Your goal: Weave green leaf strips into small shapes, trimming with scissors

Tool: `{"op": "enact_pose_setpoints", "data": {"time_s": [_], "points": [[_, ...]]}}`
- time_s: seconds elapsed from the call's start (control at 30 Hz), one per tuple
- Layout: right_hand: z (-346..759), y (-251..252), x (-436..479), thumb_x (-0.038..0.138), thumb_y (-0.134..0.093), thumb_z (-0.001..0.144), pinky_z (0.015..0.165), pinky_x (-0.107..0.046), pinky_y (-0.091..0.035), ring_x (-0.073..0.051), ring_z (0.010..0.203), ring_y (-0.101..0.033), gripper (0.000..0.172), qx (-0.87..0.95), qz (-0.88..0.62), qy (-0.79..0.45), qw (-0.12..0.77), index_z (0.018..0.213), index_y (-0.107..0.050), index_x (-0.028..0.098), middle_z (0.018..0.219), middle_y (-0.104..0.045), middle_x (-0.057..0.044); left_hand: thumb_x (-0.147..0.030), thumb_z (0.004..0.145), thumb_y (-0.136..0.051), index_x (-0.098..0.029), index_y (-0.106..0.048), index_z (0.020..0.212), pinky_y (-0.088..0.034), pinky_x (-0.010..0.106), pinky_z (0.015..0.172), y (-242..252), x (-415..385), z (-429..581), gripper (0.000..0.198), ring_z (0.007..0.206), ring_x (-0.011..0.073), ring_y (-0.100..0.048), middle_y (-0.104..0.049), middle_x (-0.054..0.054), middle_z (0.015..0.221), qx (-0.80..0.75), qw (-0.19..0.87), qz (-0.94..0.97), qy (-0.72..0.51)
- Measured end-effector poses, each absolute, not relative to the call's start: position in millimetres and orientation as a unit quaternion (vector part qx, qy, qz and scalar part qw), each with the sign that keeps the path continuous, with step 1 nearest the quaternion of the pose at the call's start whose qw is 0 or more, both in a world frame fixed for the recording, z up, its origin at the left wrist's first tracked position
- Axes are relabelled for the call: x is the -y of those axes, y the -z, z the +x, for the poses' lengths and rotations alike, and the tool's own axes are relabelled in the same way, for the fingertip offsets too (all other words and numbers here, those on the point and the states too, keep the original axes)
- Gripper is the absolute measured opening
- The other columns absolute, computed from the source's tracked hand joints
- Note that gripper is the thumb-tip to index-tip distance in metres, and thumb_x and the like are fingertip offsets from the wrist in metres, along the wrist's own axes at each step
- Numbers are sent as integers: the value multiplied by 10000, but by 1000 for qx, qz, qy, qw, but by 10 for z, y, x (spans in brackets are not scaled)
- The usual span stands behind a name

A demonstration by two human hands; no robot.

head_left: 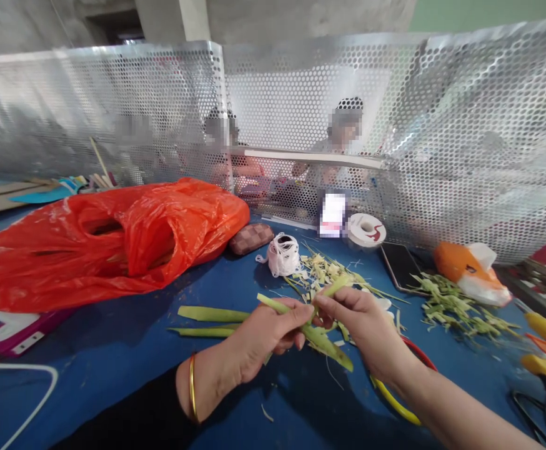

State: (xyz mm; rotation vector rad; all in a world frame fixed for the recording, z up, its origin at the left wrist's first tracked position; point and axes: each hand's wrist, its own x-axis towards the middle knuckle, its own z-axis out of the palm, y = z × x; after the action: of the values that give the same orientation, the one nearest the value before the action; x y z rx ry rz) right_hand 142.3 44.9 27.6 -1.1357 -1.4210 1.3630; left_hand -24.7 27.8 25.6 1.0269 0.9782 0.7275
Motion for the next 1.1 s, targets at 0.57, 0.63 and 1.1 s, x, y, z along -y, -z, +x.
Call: {"op": "enact_pose_setpoints", "data": {"time_s": [0.57,0.63,1.1], "points": [[1423,-194,-471,361,-712,679,579,-281,-375,-144,601,-512,273,521,-478,-508,492,504,-592,190,581,-589,-6,-289,733,-627,-155,-666,661,-208,234,463,-285,-243,-184,157,420,68,-340,-463,-60,425,-483,644,521,-284],[1430,-192,-481,366,-711,680,577,-283,-377,-143,590,-513,273,523,-482,-509,485,507,-594,188,570,-586,-5,-286,734,-622,-155,-670,664,-209,235,465,-273,-243,-180,156,419,68,-338,-461,-59,421,-480,646,526,-276],[1524,-261,-550,427,-644,771,574,-289,-395,-145,566,-503,314,573,-494,-435,488,576,-596,187,557,-558,2,-482,695,-688,-127,-657,670,-215,235,476,-171,-311,-165,357,481,74,-340,-465,-45,509,-504,608,474,-390]]}}
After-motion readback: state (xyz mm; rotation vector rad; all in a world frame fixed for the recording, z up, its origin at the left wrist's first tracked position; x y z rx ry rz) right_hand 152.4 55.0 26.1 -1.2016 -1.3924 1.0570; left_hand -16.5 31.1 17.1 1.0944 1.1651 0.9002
